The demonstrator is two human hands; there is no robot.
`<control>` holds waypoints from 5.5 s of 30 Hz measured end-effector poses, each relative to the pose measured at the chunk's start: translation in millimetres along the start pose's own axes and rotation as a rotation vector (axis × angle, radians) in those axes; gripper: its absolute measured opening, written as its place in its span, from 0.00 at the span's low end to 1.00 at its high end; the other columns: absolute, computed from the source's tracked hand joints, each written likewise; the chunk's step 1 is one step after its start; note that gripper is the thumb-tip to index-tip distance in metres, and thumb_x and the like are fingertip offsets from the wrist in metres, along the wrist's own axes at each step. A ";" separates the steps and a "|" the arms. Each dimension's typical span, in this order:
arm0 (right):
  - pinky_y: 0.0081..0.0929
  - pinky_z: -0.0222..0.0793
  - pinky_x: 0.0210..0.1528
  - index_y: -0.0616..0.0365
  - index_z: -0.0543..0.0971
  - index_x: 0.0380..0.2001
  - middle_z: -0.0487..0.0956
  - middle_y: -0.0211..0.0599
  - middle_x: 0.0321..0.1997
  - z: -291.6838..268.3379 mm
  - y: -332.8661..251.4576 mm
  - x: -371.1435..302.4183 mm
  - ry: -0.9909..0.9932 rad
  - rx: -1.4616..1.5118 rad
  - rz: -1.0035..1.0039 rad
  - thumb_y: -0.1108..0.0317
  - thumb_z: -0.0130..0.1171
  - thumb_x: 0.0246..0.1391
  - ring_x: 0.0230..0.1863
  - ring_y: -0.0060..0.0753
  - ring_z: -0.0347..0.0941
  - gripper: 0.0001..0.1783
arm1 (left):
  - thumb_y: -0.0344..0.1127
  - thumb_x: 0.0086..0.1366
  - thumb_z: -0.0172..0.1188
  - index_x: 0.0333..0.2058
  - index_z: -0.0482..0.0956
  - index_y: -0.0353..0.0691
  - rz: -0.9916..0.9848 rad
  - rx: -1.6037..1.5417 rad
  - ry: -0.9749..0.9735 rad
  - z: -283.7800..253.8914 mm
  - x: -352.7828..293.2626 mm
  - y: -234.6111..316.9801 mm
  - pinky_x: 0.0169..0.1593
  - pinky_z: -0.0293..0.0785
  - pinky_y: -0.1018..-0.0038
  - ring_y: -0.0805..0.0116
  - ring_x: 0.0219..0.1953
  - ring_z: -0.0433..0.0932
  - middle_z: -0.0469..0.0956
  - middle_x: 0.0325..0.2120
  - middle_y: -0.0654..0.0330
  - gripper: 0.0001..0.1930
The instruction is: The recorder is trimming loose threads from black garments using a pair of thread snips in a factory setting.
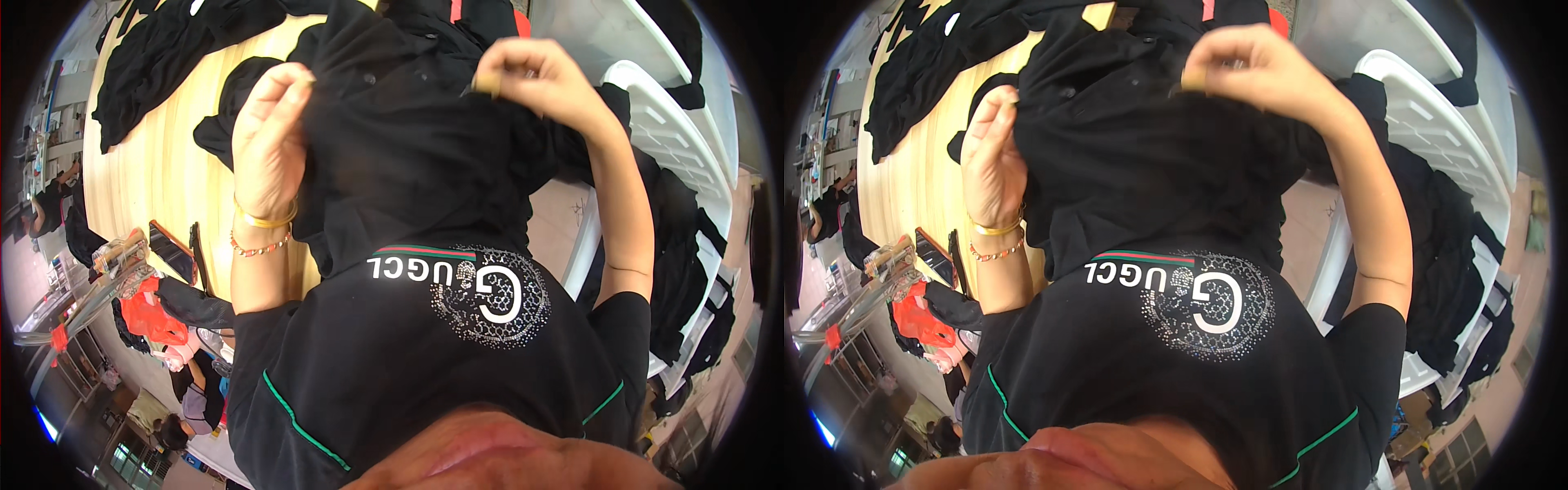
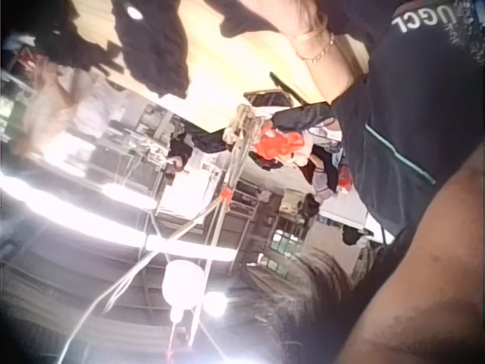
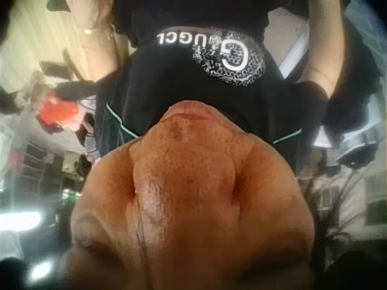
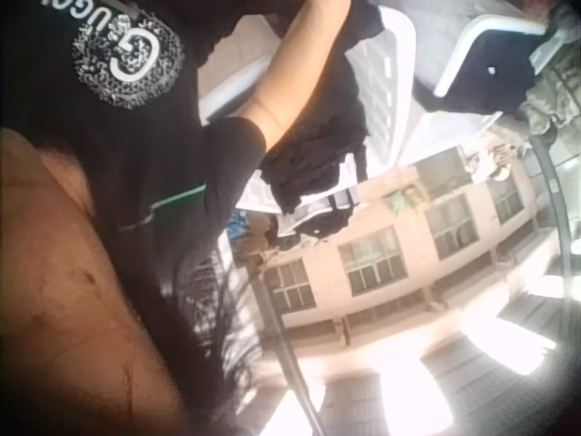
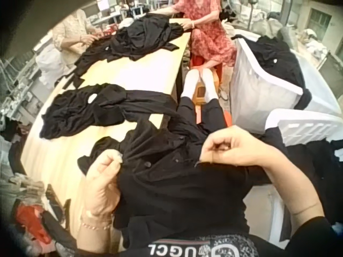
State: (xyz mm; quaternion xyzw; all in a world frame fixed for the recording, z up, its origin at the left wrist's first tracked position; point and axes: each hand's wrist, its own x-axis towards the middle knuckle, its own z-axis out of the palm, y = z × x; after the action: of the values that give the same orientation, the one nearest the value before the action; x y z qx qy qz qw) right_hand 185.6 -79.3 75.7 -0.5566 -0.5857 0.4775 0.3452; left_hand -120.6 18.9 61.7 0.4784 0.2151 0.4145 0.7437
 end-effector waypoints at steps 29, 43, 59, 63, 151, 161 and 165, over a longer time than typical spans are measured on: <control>0.14 0.55 0.15 0.64 0.80 0.42 0.75 0.25 0.23 3.6 14.8 55.9 0.132 0.173 0.180 0.70 0.61 0.59 0.13 0.14 0.64 0.10 | 0.36 0.63 0.59 0.32 0.76 0.43 0.498 1.189 0.061 46.9 53.4 -56.2 0.37 0.70 0.63 0.57 0.34 0.77 0.75 0.28 0.59 0.05; 0.14 0.65 0.39 0.60 0.80 0.47 0.77 0.25 0.36 -79.6 -19.4 -6.8 0.852 -0.207 -0.080 0.59 0.60 0.63 0.36 0.16 0.70 0.17 | 0.38 0.54 0.68 0.51 0.71 0.40 0.575 0.782 -0.347 147.5 99.1 -22.2 0.48 0.76 0.65 0.51 0.47 0.78 0.77 0.45 0.53 0.26; 0.14 0.63 0.36 0.59 0.80 0.51 0.74 0.27 0.40 -38.2 14.6 7.6 0.601 -0.415 -0.166 0.70 0.66 0.55 0.34 0.17 0.67 0.19 | 0.35 0.71 0.55 0.46 0.83 0.37 -0.287 0.101 -0.179 84.5 120.7 -77.0 0.58 0.64 0.81 0.81 0.49 0.74 0.82 0.43 0.65 0.12; 0.16 0.66 0.36 0.54 0.81 0.51 0.74 0.29 0.39 -25.8 15.5 17.6 0.574 -0.560 -0.323 0.73 0.70 0.49 0.33 0.19 0.69 0.23 | 0.35 0.71 0.55 0.46 0.83 0.37 -0.280 0.052 -0.176 81.7 123.0 -78.6 0.59 0.64 0.79 0.78 0.51 0.75 0.82 0.44 0.63 0.12; 0.15 0.64 0.33 0.57 0.83 0.48 0.75 0.27 0.35 -34.1 11.5 10.0 0.481 -0.601 -0.347 0.73 0.70 0.49 0.33 0.17 0.69 0.20 | 0.30 0.69 0.58 0.50 0.80 0.33 -0.232 0.126 -0.340 77.1 112.3 -73.7 0.49 0.72 0.86 0.82 0.42 0.78 0.82 0.41 0.65 0.13; 0.23 0.68 0.32 0.63 0.83 0.43 0.76 0.37 0.30 -31.4 -3.6 13.4 0.481 -0.459 -0.370 0.77 0.70 0.47 0.30 0.30 0.73 0.17 | 0.29 0.69 0.58 0.50 0.80 0.34 -0.300 0.076 -0.318 76.3 112.0 -76.0 0.49 0.73 0.85 0.81 0.42 0.79 0.83 0.40 0.65 0.13; 0.23 0.68 0.31 0.63 0.83 0.44 0.76 0.38 0.29 -30.8 -2.7 12.2 0.489 -0.483 -0.401 0.77 0.70 0.47 0.29 0.31 0.73 0.18 | 0.29 0.69 0.58 0.50 0.80 0.34 -0.295 0.054 -0.315 79.1 110.6 -72.2 0.49 0.73 0.85 0.81 0.42 0.79 0.83 0.40 0.64 0.13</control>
State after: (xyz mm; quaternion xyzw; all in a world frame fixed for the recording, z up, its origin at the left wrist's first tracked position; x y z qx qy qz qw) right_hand 211.7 -61.8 86.1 -0.5935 -0.6788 0.1025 0.4201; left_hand 28.1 53.4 41.4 0.5205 0.1749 0.2151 0.8076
